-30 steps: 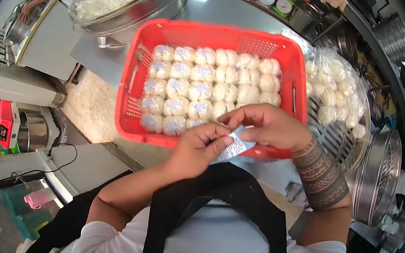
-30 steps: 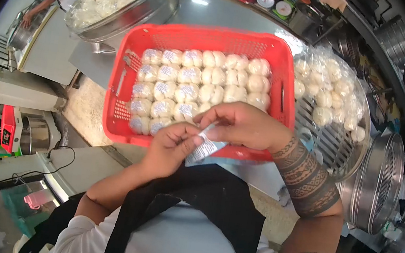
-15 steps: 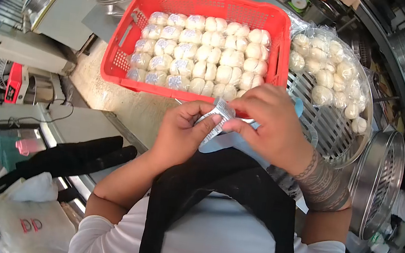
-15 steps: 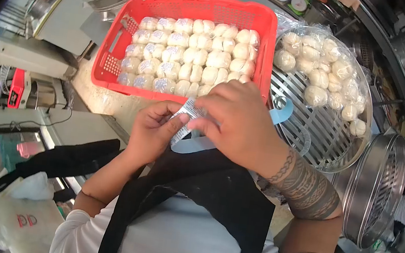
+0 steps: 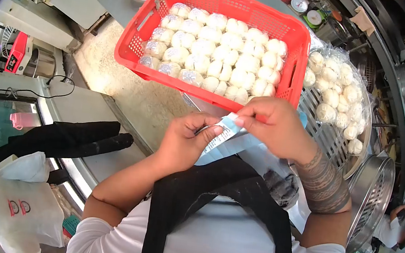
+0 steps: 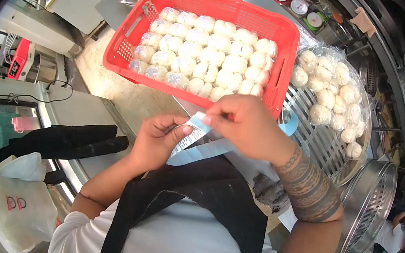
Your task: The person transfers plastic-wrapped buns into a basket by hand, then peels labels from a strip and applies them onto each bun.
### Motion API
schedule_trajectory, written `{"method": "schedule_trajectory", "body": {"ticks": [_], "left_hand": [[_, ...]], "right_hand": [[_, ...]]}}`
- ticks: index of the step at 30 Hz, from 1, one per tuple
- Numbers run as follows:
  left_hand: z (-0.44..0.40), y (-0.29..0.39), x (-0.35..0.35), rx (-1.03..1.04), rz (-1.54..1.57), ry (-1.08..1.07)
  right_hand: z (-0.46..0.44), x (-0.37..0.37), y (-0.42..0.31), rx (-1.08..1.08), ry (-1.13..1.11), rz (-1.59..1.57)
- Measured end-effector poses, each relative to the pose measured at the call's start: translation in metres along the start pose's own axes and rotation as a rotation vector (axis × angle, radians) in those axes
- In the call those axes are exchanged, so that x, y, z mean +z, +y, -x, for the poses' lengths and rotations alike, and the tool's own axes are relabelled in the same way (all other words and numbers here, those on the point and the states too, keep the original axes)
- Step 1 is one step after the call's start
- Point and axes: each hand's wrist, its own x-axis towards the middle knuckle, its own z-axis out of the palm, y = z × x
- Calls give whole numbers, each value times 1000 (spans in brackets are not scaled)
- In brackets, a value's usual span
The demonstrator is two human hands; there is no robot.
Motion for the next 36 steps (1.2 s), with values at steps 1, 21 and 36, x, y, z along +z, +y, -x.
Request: {"method": "schedule_trajectory", "body": {"ticks": [1, 21, 36], "left_hand": [[-2, 1, -4, -46, 36, 3], [-69, -15, -66, -205, 115, -326], [-89, -15, -59, -256, 207, -391]], "right_hand": [[-7, -6, -2, 116, -1, -47], [-281, -80, 177, -267, 198, 1415], [-216, -46, 202, -110, 96, 1336]]}}
